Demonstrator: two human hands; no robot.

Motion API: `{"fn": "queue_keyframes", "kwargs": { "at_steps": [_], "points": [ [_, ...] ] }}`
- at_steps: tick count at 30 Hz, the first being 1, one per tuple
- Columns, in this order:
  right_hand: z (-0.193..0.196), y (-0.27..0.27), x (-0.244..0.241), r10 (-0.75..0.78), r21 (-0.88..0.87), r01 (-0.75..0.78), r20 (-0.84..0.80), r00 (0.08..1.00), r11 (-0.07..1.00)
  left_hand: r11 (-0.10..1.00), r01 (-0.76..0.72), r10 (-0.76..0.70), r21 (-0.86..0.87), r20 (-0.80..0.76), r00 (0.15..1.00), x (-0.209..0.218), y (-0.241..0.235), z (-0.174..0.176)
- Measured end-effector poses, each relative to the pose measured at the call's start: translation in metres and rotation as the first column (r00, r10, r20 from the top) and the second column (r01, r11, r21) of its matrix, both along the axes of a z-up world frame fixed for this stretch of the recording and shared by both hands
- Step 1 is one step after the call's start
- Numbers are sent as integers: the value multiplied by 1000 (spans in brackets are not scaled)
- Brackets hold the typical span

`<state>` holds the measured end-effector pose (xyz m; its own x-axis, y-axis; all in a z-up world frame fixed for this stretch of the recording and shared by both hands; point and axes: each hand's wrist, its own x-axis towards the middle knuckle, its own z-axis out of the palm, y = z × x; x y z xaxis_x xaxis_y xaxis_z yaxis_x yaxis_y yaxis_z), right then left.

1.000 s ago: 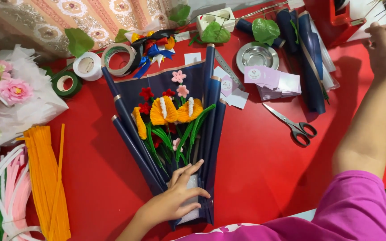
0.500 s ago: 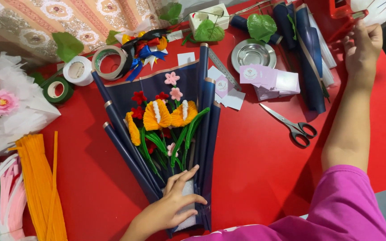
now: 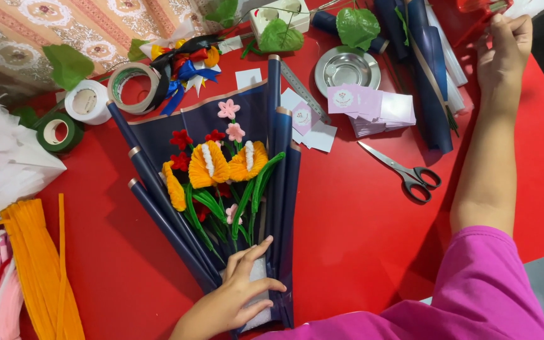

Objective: A person wraps the base of an artificial flower bouquet with blue paper and secures it with tape at a design station.

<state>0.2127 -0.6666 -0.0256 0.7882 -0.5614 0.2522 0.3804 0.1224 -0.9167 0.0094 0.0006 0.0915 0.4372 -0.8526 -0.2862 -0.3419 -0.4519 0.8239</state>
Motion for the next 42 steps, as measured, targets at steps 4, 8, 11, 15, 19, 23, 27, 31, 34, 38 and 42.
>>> {"fn": "queue_keyframes", "kwargs": {
  "at_steps": [4, 8, 11, 15, 19, 23, 27, 31, 34, 38, 42],
  "points": [
    [-1, -3, 0, 40, -29, -40, 3, 999, 999, 1000, -4, 5, -16, 47, 999, -1, 1, -3],
    [-5, -6, 3, 30, -35, -30, 5, 1000, 999, 1000, -3, 3, 14, 12, 1000, 0, 0, 0],
    [-2, -5, 2, 47, -5, -47, 20, 999, 999, 999, -8, 9, 42, -16, 1000, 0, -1, 2],
    [-8, -13, 9, 44, 83, -48, 46, 998, 995, 999, -7, 8, 42, -15, 1000, -1, -1, 1],
    [6, 3, 4, 41, 71, -43, 26, 999, 997, 998, -12, 14, 54, -33, 999, 0, -1, 4],
    [-16, -19, 15, -10, 66, 10, -10, 1000, 998, 998, -12, 14, 55, -36, 999, 0, -1, 3],
    [-1, -6, 1, 111, 98, -107, -31, 993, 989, 999, -18, 19, 49, -13, 1000, -1, -1, 1],
    [38, 34, -21, 128, 243, -105, -82, 988, 964, 1000, -13, 13, 25, 5, 1000, 0, -1, 1],
    [50, 47, -32, 131, 303, -75, -169, 977, 950, 1000, -2, 2, -6, 47, 999, -1, 1, -1],
    [81, 79, -61, 190, 148, -158, -234, 954, 976, 1000, 9, -7, -28, 68, 998, -2, 2, -3],
    [101, 92, -95, 194, -25, -216, -352, 916, 976, 1000, 17, -18, 7, 45, 999, -2, 2, 0]
  ]
}}
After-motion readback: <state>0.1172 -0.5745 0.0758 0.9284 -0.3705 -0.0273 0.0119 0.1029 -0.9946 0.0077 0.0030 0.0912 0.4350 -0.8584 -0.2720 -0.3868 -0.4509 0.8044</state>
